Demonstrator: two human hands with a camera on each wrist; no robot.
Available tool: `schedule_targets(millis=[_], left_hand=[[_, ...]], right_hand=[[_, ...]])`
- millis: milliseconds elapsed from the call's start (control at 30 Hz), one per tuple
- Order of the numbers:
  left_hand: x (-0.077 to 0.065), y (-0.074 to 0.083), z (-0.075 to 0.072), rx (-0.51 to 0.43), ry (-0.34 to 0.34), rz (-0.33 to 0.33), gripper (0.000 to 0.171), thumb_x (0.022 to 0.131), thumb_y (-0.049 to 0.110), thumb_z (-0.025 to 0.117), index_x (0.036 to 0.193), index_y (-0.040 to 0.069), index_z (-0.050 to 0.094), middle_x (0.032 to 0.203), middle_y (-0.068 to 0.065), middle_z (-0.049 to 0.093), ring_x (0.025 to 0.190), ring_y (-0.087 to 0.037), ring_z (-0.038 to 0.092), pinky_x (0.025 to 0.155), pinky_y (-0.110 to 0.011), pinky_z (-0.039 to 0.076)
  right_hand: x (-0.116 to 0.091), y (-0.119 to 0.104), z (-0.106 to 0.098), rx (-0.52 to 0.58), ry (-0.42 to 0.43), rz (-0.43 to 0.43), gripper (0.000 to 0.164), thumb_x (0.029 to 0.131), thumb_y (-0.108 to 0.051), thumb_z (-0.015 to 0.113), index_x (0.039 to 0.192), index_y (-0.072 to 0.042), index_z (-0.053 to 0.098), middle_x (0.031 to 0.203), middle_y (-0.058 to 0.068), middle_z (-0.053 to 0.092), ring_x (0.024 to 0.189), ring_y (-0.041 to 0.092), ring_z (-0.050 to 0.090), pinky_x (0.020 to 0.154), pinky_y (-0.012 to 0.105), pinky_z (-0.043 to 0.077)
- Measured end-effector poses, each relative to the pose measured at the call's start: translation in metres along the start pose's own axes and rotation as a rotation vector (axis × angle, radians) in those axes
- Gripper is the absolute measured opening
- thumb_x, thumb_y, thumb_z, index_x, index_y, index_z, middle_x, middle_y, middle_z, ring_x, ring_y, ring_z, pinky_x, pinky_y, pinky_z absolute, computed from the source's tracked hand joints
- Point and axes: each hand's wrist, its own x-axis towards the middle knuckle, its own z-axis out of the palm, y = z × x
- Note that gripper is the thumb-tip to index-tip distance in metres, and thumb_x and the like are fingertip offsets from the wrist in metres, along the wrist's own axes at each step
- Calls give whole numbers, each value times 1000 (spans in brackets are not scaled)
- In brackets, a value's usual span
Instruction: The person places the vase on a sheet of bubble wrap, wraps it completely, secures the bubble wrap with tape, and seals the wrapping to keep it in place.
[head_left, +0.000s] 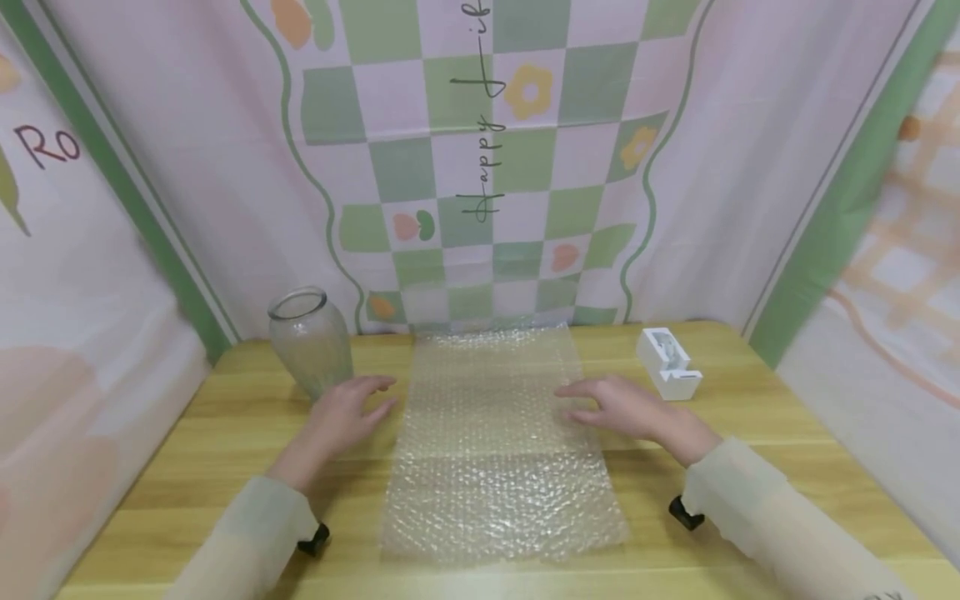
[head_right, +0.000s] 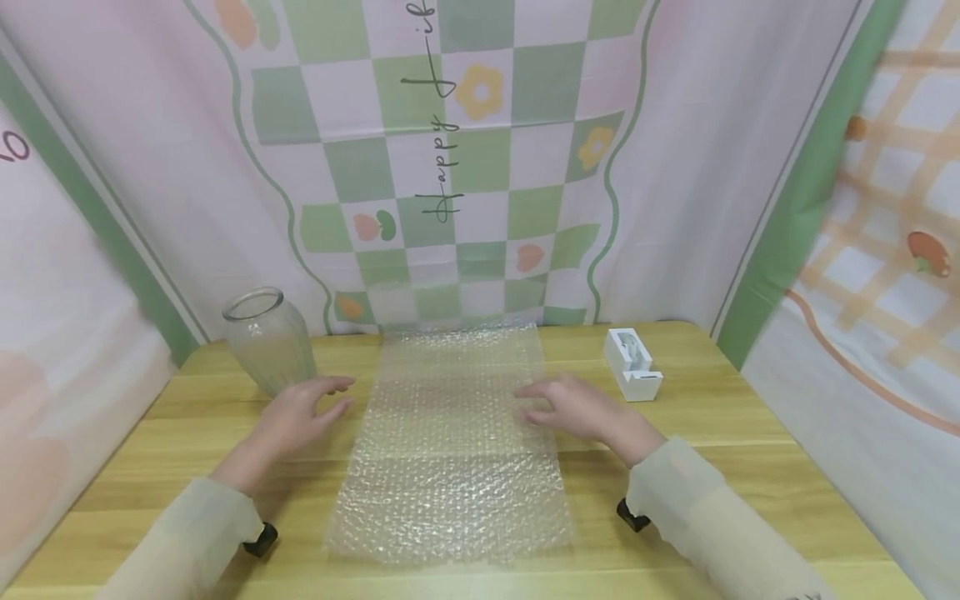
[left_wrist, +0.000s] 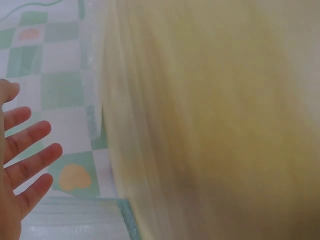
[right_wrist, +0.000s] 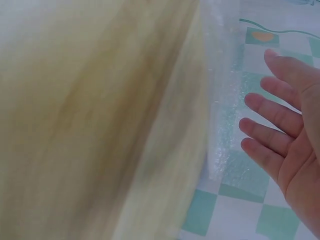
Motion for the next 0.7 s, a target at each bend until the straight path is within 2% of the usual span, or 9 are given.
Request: schedule_targets(millis=[133,333,533,700], left_hand=[[-7,-4,-6,-59,9,-37,36,97,23,72,127,4,69,121,-13,72,109,-35,69,95,-53,55],[-18,-13,-16,-169,29,-111,33,99,23,69,127,6,70,114,-12,74,103,-33,70,89,-54,57],[-27,-20,-32,-254,37,-217,34,101,23,66,128,3,68,113,-13,74,102,-32,70,90,-53,57],[-32,-29,-41,-295,55,-309,35,103,27,64,128,3,68,115,-14,73,104,-32,68,92,-51,56]], right_hand=[[-4,1,3,-5,5,-38,37,96,-15,71,129,2,68,129,20,67,120,41,62,103,56,49],[-8,1,5,-7,26,-43,36,95,-15,73,126,2,70,127,20,68,119,41,63,102,56,50],[-9,2,10,-1,4,-41,43,94,-21,74,130,0,67,133,18,66,123,40,60,104,57,47],[-12,2,16,4,-24,-54,50,93,-25,75,134,2,63,138,23,60,127,43,57,106,59,45]])
